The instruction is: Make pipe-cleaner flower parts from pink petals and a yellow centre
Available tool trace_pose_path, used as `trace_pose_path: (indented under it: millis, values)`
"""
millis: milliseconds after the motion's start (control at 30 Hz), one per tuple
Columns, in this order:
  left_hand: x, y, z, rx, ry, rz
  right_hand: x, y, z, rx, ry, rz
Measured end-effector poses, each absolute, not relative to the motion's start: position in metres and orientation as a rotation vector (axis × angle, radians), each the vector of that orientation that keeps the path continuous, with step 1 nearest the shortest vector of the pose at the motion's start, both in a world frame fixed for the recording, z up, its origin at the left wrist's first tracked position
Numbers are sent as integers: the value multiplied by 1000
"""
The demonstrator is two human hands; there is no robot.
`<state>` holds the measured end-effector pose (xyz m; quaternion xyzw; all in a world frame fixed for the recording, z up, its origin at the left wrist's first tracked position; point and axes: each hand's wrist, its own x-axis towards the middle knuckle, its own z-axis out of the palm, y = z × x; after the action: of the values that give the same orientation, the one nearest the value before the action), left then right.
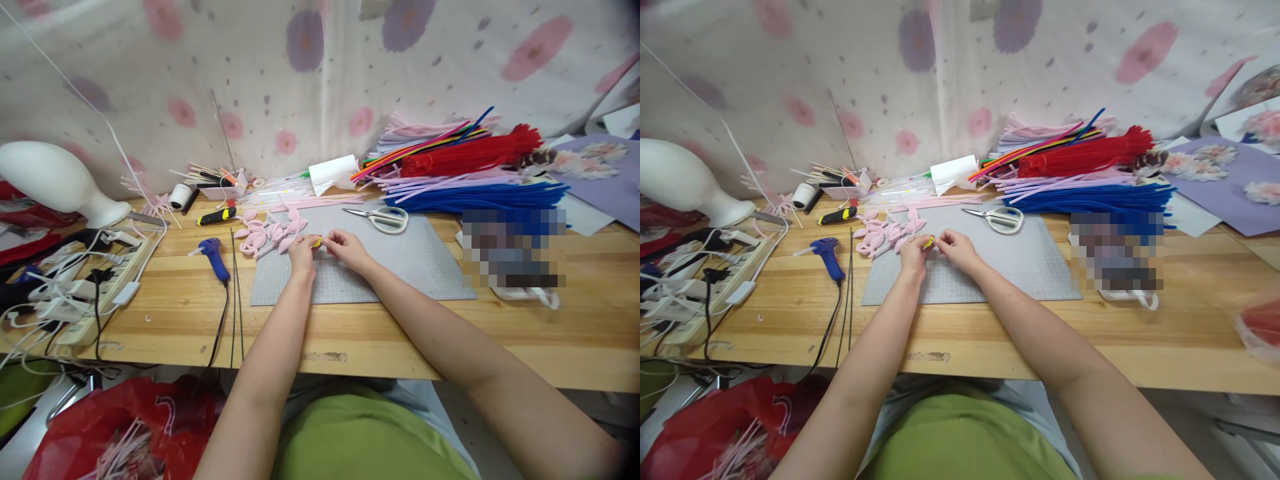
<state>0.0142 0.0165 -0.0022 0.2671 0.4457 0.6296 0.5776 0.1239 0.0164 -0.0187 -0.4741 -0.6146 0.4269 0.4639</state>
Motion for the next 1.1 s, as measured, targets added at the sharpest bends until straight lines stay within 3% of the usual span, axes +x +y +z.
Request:
trace_pose_path:
  millis: [300, 1100]
  values:
    - [19, 13, 2, 549, 1006, 1411, 130, 6, -9, -1216, -1993, 444]
    - [18, 15, -3, 731, 1088, 1491, 127, 6, -13, -1276, -1924, 372]
